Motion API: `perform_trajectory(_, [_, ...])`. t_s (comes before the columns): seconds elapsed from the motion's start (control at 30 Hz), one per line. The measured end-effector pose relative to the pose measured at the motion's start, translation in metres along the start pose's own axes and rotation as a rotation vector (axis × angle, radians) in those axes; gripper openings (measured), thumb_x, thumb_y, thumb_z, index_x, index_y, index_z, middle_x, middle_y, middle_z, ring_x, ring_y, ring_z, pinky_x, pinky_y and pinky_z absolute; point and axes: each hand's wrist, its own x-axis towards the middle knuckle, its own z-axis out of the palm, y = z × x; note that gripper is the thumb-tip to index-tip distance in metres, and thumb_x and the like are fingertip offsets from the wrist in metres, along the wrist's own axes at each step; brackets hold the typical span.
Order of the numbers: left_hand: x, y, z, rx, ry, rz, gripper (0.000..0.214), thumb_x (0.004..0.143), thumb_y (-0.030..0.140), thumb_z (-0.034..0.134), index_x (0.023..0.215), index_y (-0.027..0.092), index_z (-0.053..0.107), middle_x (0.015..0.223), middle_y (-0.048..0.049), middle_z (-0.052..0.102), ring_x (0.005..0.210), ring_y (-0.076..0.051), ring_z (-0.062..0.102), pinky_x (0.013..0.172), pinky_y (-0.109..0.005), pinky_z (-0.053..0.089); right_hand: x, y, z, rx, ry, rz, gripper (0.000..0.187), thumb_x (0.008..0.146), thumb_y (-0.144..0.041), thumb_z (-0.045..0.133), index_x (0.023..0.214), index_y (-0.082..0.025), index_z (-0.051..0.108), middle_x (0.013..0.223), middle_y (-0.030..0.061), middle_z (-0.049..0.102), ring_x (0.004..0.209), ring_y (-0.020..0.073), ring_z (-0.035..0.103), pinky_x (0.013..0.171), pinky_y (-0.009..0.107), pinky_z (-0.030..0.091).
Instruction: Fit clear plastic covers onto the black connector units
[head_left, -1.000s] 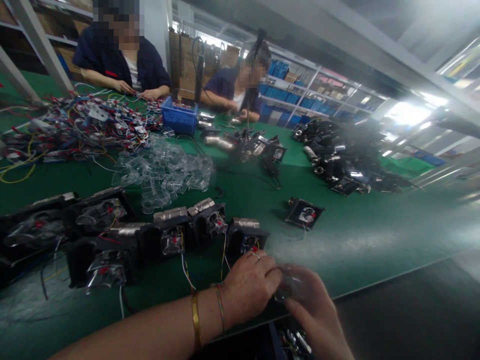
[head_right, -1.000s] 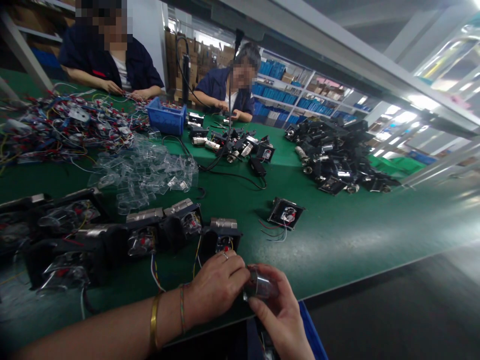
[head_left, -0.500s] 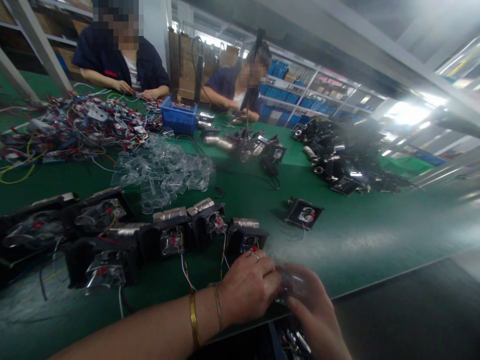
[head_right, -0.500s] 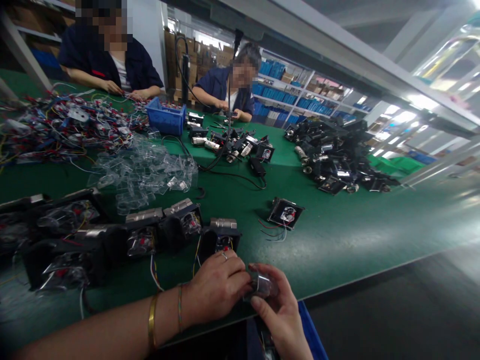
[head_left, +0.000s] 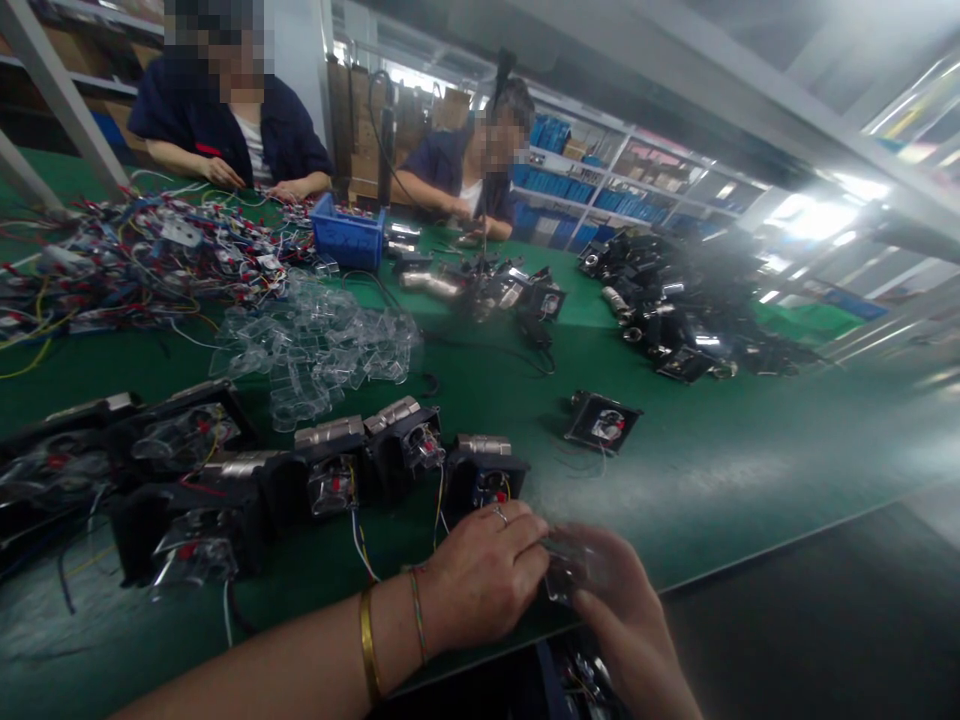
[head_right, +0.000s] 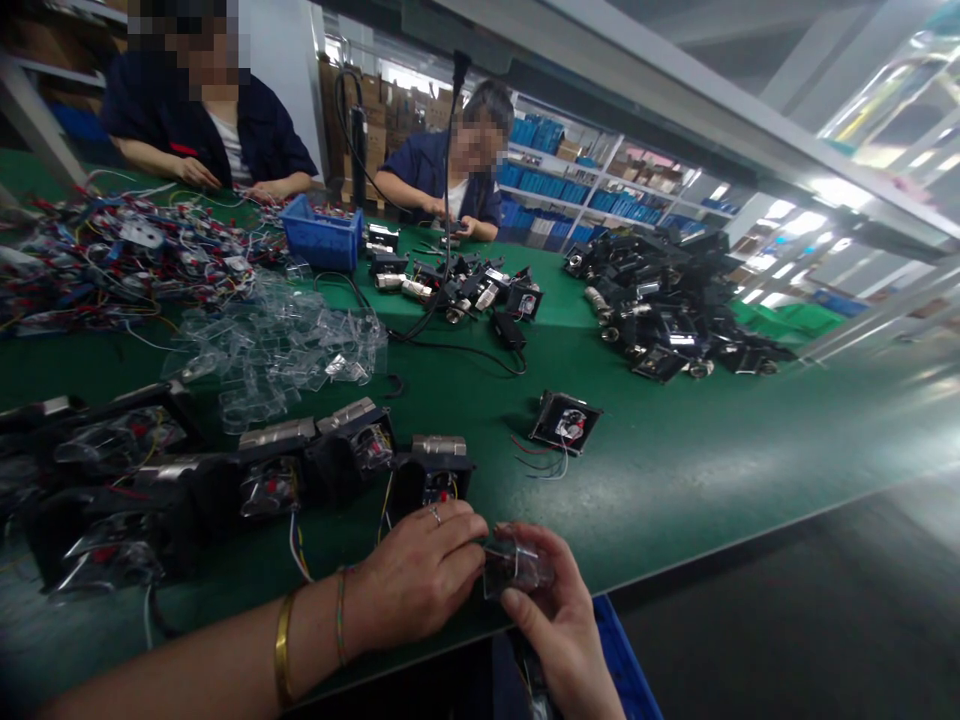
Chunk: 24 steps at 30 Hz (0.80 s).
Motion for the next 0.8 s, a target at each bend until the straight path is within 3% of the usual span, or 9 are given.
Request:
perform_trajectory(0.27, [0.002, 0.002, -0.001, 0.096, -0.018, 0.076, 0.012, 0.096, 0.011, 0.051, 0.092, 0.009, 0.061, 0.103, -0.0108, 0.062, 0.101, -0.022, 0.058, 0.097, -0.033, 0.050, -0.002, 0.009, 0.000, -0.035, -0.041, -0.010, 0.051, 0.077, -0.053, 0.081, 0.121, -0.033, 0.064, 0.119, 0.0054, 0.072, 0.105, 0.0270, 0.071, 0.087, 0.035, 0.061])
perform_trajectory(0.4, [0.003, 0.000, -0.010, 0.059, -0.019, 0.045, 0.012, 0.098, 0.019, 0.051, 0.097, 0.012, 0.061, 0.105, -0.0087, 0.062, 0.104, -0.020, 0.056, 0.097, -0.032, 0.049, -0.001, 0.009, 0.001, -0.032, -0.027, -0.015, 0.053, 0.076, -0.053, 0.082, 0.121, -0.033, 0.064, 0.118, 0.0063, 0.073, 0.105, 0.0282, 0.072, 0.088, 0.037, 0.061])
perform_trajectory(0.6, [0.000, -0.010, -0.029, 0.150, -0.076, 0.087, 0.016, 0.092, 0.029, 0.059, 0.100, 0.015, 0.063, 0.132, -0.0075, 0.058, 0.135, -0.025, 0.042, 0.108, -0.040, 0.040, 0.000, 0.006, 0.002, -0.040, -0.019, -0.017, 0.052, 0.077, -0.054, 0.081, 0.121, -0.031, 0.064, 0.120, 0.0075, 0.074, 0.108, 0.0291, 0.071, 0.089, 0.037, 0.060])
perform_trajectory(0.8, [-0.003, -0.014, -0.018, 0.249, -0.062, 0.114, 0.010, 0.097, 0.020, 0.058, 0.092, 0.017, 0.066, 0.128, -0.0052, 0.060, 0.134, -0.022, 0.045, 0.107, -0.038, 0.038, -0.001, 0.001, 0.009, -0.116, -0.025, -0.030, 0.053, 0.077, -0.059, 0.079, 0.119, -0.029, 0.066, 0.117, 0.0078, 0.075, 0.104, 0.0299, 0.072, 0.088, 0.039, 0.061])
